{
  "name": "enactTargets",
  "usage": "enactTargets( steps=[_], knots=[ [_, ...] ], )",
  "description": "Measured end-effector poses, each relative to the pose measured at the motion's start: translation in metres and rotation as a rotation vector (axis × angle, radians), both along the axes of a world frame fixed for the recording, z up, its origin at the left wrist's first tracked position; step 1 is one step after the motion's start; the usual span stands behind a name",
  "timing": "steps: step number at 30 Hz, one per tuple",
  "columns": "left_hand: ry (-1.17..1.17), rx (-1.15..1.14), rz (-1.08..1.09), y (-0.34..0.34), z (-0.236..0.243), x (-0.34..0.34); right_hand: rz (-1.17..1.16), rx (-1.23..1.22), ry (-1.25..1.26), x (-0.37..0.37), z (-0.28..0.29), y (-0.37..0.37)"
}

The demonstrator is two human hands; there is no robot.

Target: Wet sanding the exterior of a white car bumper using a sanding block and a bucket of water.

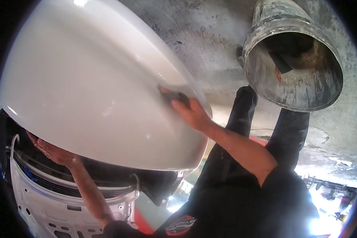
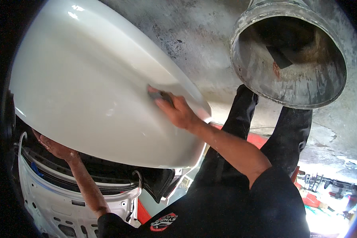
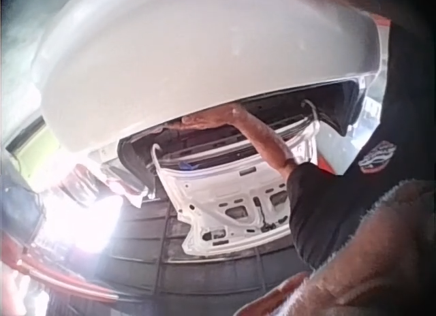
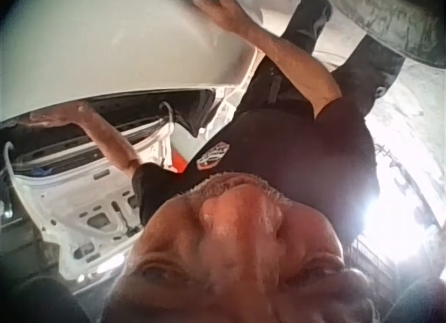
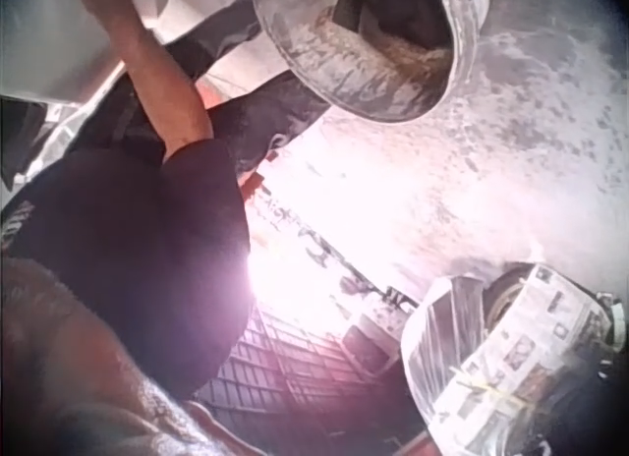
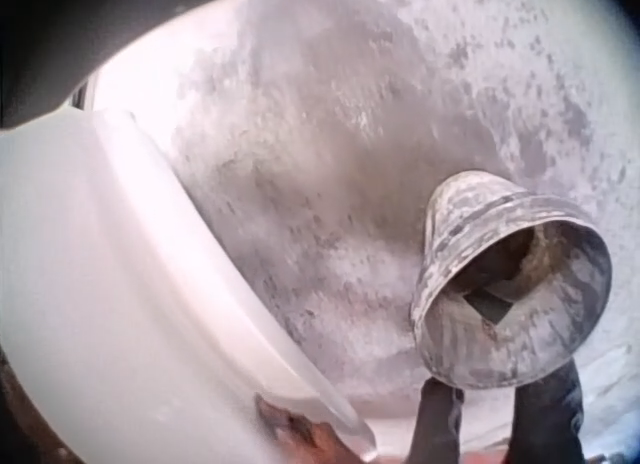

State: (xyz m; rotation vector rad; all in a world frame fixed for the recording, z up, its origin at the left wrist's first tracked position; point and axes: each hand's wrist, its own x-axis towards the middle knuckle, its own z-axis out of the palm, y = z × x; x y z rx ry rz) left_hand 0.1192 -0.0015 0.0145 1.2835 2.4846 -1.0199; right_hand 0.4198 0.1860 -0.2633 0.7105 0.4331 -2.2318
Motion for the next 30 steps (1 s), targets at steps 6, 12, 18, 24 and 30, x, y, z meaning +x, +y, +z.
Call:
enactTargets(
  steps=[6,12,18,24,30],
  knots=[
    [0.079,-0.042,0.143,-0.004,-0.010,0.004,-0.215,0.005,-0.127,0.047,0.005,-0.024],
    [0.030,-0.039,0.092,-0.008,0.004,0.004,-0.131,-0.041,0.156,-0.040,-0.004,0.005],
    [-0.006,-0.068,0.008,-0.009,0.008,-0.003,-0.170,0.233,0.357,0.040,0.022,-0.008],
    [0.012,0.027,-0.017,0.017,-0.012,0.006,-0.437,0.456,0.526,-0.137,0.018,-0.013],
    [0.054,0.095,0.169,0.023,-0.018,0.012,-0.286,0.399,0.477,-0.028,0.030,-0.017]
  ],
)
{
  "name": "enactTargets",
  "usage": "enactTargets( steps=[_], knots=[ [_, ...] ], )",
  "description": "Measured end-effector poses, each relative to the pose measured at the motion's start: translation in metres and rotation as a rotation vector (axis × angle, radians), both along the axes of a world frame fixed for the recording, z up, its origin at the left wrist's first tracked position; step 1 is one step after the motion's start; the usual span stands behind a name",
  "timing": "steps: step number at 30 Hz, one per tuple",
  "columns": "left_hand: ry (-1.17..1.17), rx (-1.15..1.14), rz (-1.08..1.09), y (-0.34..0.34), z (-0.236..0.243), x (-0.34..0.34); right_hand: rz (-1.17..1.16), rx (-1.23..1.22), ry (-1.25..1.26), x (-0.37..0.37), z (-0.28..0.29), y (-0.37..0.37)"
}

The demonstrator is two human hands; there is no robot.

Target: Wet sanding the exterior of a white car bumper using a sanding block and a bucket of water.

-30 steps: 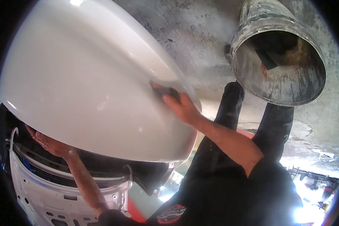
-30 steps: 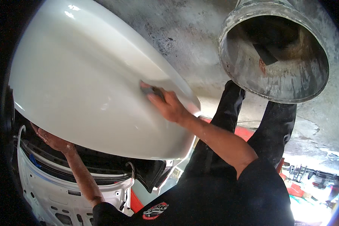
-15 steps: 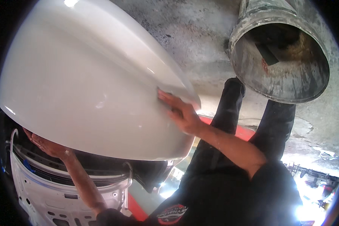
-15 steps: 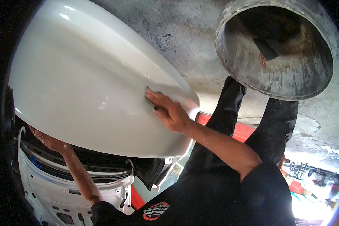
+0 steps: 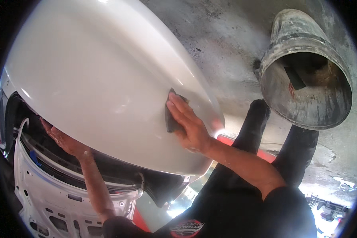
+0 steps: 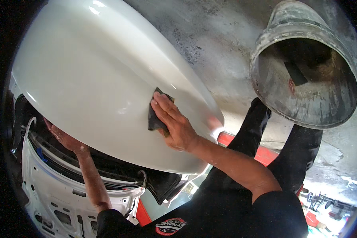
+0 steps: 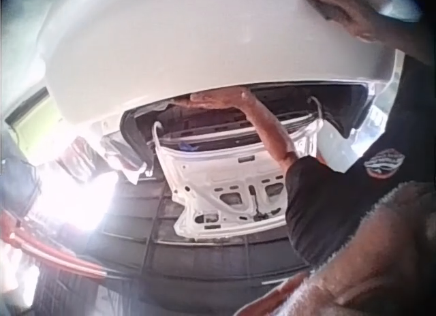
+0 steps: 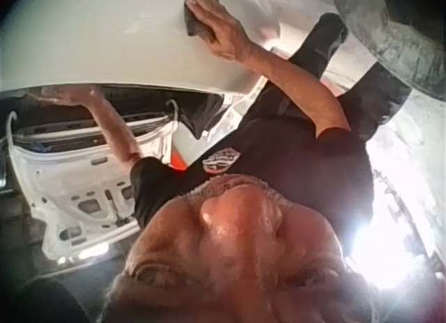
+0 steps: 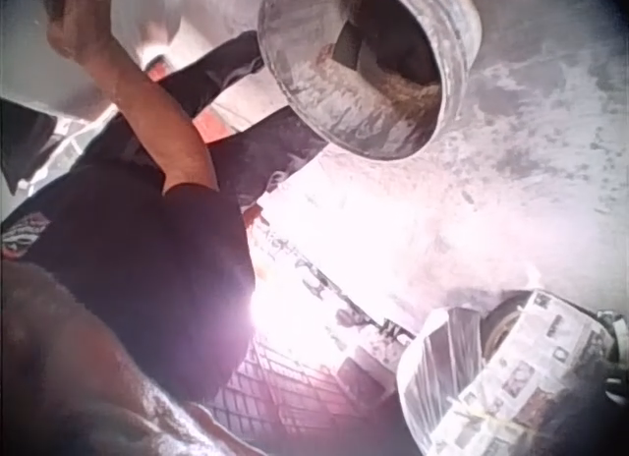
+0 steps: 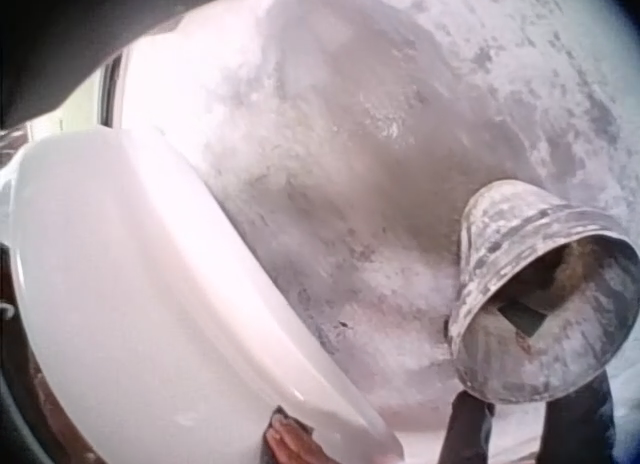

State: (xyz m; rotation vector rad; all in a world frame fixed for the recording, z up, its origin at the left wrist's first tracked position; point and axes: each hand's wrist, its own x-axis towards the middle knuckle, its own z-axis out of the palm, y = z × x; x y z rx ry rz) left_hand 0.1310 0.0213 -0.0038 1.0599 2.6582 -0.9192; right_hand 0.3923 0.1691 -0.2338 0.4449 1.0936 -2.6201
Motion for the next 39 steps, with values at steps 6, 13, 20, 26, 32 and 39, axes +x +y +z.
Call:
enactTargets(
  steps=[6,13,20,26,32,39],
  knots=[
    [-0.034,0.020,-0.044,-0.005,-0.005,-0.001,-0.082,0.102,0.059,-0.130,-0.014,0.006],
    [-0.009,-0.006,-0.146,-0.004,-0.004,-0.007,-0.055,0.079,-0.008,-0.052,0.000,0.001],
    [0.183,0.320,0.552,0.022,-0.023,0.004,-0.138,0.057,0.084,-0.160,-0.018,0.001],
    [0.176,0.399,0.593,0.021,-0.024,0.003,-0.113,0.212,0.089,-0.130,-0.015,-0.004],
    [0.153,0.336,0.557,0.015,-0.019,0.001,-0.114,0.096,0.142,-0.244,-0.032,0.009],
    [0.172,0.464,0.658,0.021,-0.018,-0.001,-0.195,0.248,0.149,-0.235,-0.026,-0.006]
  ],
)
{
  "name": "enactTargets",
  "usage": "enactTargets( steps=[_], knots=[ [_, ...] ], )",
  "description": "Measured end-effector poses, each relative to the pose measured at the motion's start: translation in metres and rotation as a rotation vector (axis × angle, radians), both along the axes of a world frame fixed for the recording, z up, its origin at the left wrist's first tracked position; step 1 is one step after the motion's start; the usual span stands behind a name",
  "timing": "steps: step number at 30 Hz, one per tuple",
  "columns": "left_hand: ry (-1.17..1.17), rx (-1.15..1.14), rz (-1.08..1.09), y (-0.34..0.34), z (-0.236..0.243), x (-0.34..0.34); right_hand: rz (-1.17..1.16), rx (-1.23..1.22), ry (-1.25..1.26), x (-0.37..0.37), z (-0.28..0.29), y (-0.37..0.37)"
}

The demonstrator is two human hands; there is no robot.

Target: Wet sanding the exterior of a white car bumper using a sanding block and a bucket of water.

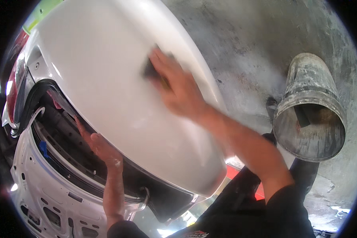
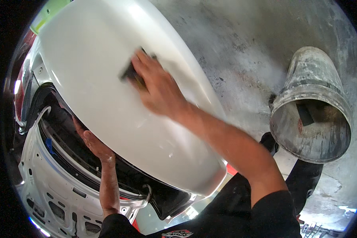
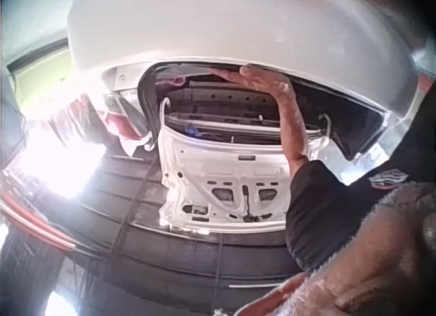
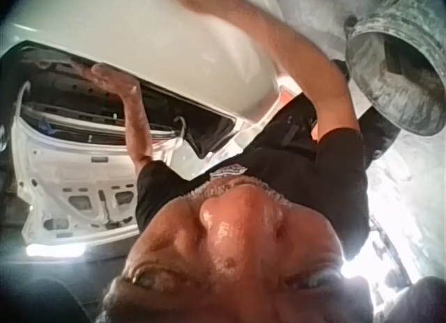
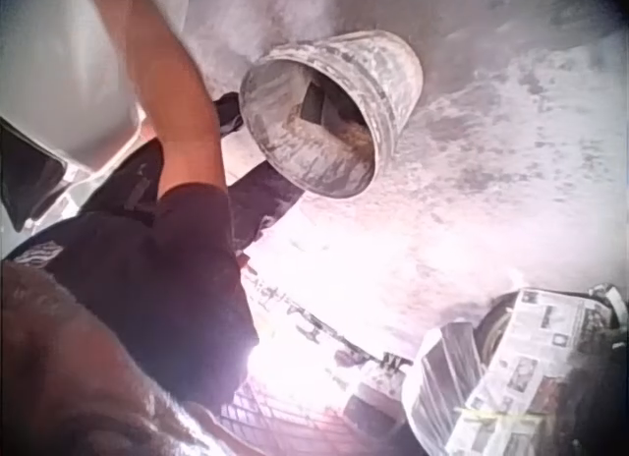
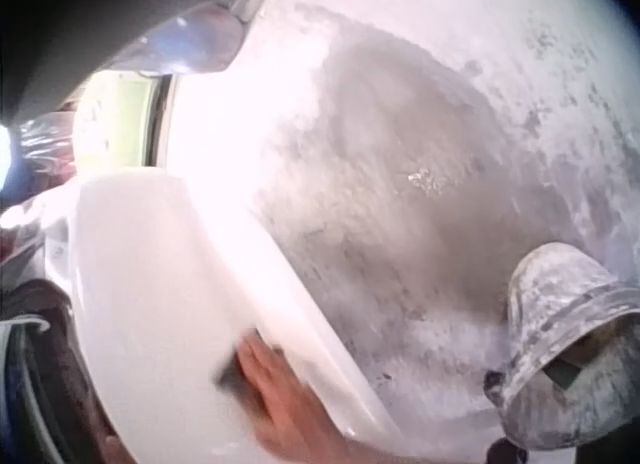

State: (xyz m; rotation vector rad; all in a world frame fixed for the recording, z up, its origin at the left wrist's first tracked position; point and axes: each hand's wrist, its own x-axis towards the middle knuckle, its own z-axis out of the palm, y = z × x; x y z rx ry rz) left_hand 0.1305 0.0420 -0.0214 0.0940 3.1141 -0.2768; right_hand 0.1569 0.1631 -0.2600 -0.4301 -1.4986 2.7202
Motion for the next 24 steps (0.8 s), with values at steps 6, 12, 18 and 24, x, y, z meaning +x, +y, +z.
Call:
enactTargets(
  steps=[6,12,18,24],
  knots=[
    [-0.040,-0.097,-0.019,0.000,0.008,-0.002,0.140,-0.185,-0.087,-0.102,-0.009,0.016],
    [-0.072,-0.068,-0.026,-0.003,0.010,-0.004,0.069,-0.422,-0.223,-0.066,-0.017,0.006],
    [-0.071,-0.116,-0.097,-0.017,0.007,-0.004,0.234,-0.489,-0.292,-0.111,-0.031,0.016],
    [-0.050,-0.119,-0.046,0.002,0.008,-0.014,0.098,-0.755,-0.287,-0.110,-0.039,0.003]
  ],
)
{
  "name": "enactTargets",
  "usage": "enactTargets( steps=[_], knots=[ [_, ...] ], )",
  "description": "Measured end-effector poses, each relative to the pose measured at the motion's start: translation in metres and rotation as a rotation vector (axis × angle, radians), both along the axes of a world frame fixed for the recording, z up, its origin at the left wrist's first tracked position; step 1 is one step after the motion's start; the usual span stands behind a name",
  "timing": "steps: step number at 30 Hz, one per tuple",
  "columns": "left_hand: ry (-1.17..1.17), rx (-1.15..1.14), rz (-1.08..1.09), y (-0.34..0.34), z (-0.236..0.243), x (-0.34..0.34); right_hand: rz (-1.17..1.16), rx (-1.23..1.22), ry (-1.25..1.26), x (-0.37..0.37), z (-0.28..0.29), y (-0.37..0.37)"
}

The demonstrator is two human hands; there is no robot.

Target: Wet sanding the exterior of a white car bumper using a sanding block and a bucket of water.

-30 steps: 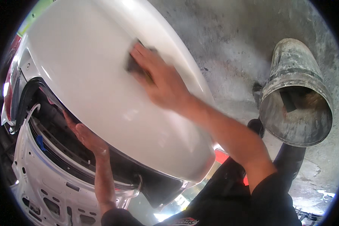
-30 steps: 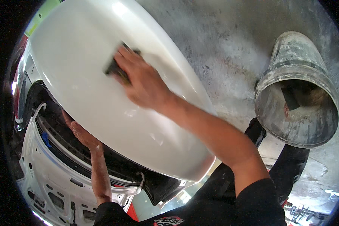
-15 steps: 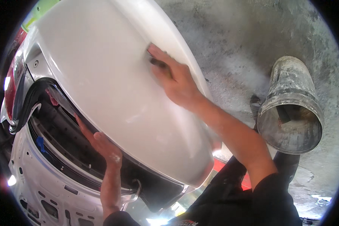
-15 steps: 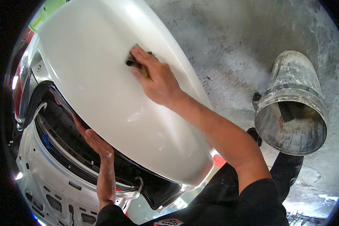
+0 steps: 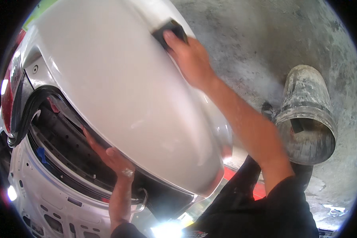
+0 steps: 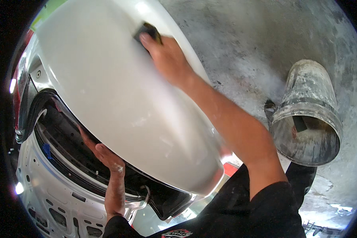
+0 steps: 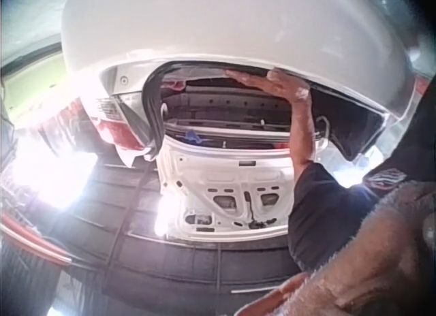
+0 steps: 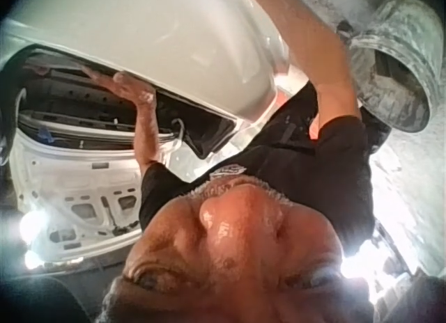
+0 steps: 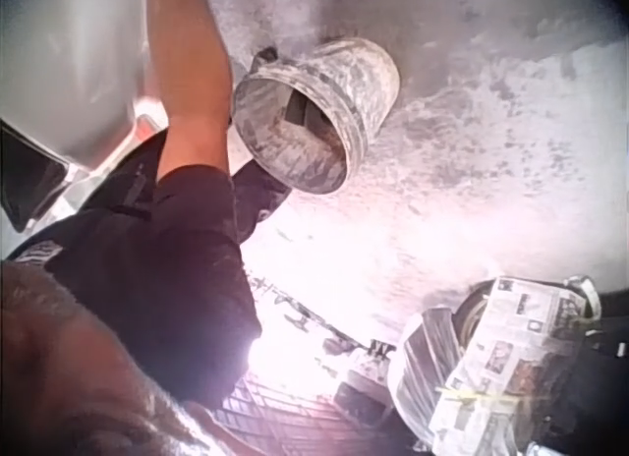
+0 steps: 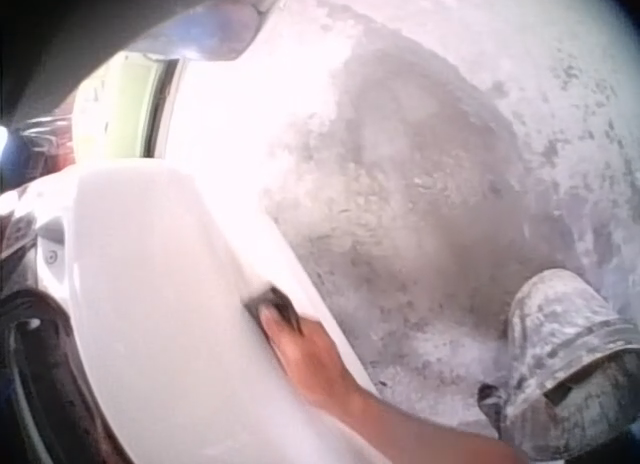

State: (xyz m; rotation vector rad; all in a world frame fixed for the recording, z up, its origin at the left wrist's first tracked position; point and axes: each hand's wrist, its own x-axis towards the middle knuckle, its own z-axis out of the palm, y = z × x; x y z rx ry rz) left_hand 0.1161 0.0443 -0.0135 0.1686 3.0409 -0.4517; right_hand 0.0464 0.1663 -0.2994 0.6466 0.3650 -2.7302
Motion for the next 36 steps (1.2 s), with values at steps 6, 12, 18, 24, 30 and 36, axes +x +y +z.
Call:
enactTargets(
  steps=[6,12,18,24,30,36],
  knots=[
    [-0.018,0.013,0.035,-0.007,0.000,0.004,0.290,0.229,0.081,-0.050,0.010,0.014],
    [-0.015,0.002,0.041,-0.005,0.006,0.001,0.118,0.306,0.032,-0.031,0.020,0.006],
    [-0.022,0.073,0.066,-0.010,0.003,0.002,0.277,0.386,0.168,-0.074,0.009,-0.003],
    [-0.017,0.055,0.080,-0.011,0.006,0.000,0.249,0.383,0.112,-0.071,0.010,0.008],
    [-0.028,0.080,0.066,-0.010,0.008,0.001,0.246,0.399,0.164,-0.079,0.016,-0.004],
    [-0.025,0.121,0.066,-0.003,0.001,-0.002,-0.072,0.877,0.364,-0.096,0.019,-0.005]
  ],
)
